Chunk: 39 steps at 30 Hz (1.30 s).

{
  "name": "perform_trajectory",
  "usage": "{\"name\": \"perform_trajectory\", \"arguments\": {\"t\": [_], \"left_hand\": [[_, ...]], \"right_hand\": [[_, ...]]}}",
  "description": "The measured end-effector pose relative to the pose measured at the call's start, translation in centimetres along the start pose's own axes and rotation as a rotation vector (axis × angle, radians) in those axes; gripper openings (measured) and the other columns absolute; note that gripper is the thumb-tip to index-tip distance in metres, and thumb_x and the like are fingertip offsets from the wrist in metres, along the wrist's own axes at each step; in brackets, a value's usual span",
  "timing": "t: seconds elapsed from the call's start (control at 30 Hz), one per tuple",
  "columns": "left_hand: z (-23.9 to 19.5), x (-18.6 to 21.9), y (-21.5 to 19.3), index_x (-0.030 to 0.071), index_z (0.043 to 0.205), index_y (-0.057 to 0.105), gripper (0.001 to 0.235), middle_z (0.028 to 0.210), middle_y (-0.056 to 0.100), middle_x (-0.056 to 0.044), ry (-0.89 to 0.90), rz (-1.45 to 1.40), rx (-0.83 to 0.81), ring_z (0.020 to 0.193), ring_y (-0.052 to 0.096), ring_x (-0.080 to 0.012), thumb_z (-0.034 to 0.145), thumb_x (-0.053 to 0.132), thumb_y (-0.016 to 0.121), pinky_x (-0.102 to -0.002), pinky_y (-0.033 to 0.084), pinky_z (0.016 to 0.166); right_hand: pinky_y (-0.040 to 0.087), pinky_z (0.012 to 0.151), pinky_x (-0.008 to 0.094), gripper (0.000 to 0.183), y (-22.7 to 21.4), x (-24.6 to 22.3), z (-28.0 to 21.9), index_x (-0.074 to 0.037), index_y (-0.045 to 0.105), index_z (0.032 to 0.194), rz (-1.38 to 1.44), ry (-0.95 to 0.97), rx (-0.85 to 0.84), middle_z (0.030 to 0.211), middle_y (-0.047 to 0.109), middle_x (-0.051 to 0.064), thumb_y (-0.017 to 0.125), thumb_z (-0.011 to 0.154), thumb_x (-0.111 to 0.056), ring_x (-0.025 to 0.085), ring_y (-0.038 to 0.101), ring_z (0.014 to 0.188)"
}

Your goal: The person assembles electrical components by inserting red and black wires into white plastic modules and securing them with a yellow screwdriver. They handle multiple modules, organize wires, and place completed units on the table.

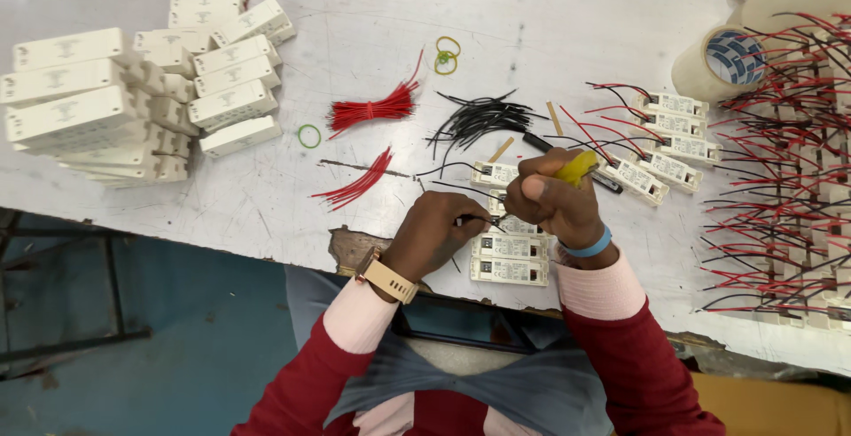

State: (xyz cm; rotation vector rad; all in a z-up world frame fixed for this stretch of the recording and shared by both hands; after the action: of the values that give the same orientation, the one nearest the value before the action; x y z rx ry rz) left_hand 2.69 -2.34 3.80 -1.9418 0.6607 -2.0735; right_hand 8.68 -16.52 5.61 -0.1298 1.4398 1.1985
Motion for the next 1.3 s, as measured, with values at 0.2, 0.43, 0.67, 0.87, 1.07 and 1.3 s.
{"name": "perform_trajectory", "arguments": {"t": [0.2,0.43,0.67,0.87,1.07,1.3], "left_hand": [[-2.0,0.4,-2.5,0.016,0.106,0.081,0.025,0.088,0.068,-0.006,-0.08,0.063,0.03,0.065,0.062,-0.0219,0.085,0.026,0.077,-0.034,0.051,0.064],[-4.1,2.6,-4.9,0.012,0.11,0.08,0.03,0.091,0.066,-0.007,0.024,0.11,0.152,0.072,0.06,-0.0213,0.086,0.03,0.078,-0.034,0.05,0.066],[-6.9,4.9,-4.7,0.007,0.109,0.075,0.017,0.097,0.069,-0.007,0.185,0.111,0.265,0.079,0.069,-0.0217,0.096,0.017,0.071,-0.033,0.055,0.069],[-6.4,5.4,-1.6,0.007,0.097,0.072,0.008,0.089,0.065,-0.006,0.312,0.417,0.267,0.078,0.068,-0.0234,0.094,0.014,0.073,-0.035,0.054,0.063],[-6.2,4.6,-1.7,0.009,0.095,0.072,0.007,0.088,0.066,-0.004,0.279,0.42,0.284,0.074,0.068,-0.0216,0.093,0.015,0.073,-0.035,0.053,0.06],[-5.9,4.0,-1.4,0.008,0.096,0.071,0.008,0.089,0.066,-0.003,0.279,0.377,0.287,0.074,0.069,-0.0219,0.094,0.016,0.073,-0.035,0.053,0.06]], "right_hand": [[0.018,0.044,0.031,0.048,0.4,-1.9,-0.6,-0.012,0.031,0.062,0.034,-0.087,-0.041,0.051,0.028,0.0,0.06,0.099,-0.024,0.011,0.022,0.045],[0.016,0.044,0.031,0.047,1.9,-3.6,-0.8,-0.012,0.031,0.063,0.006,-0.169,-0.099,0.052,0.025,-0.001,0.058,0.098,-0.024,0.011,0.021,0.045],[0.017,0.044,0.03,0.047,2.4,-3.5,-2.9,-0.013,0.03,0.061,-0.015,-0.23,-0.025,0.05,0.025,-0.002,0.058,0.097,-0.023,0.01,0.022,0.043],[0.017,0.045,0.03,0.046,2.4,-1.3,-2.5,-0.014,0.031,0.062,0.064,-0.109,-0.023,0.052,0.028,-0.001,0.06,0.098,-0.022,0.01,0.023,0.045],[0.02,0.044,0.029,0.046,2.0,-0.4,-2.3,-0.012,0.033,0.061,0.044,-0.068,0.026,0.053,0.03,0.001,0.061,0.097,-0.019,0.01,0.027,0.045],[0.018,0.045,0.03,0.049,3.1,-0.6,-1.9,-0.009,0.034,0.059,-0.049,-0.065,-0.012,0.051,0.031,0.001,0.063,0.098,-0.021,0.009,0.026,0.044]]}}
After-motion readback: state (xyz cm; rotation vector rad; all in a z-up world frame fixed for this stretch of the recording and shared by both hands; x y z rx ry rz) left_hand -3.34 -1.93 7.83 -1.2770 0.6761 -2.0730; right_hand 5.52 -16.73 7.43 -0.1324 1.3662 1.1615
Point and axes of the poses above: each hand's wrist, its own z-axis towards the middle knuckle, its own y-axis out of the palm, x = y × z, the point moved 7 cm from there along z, towards the middle knuckle
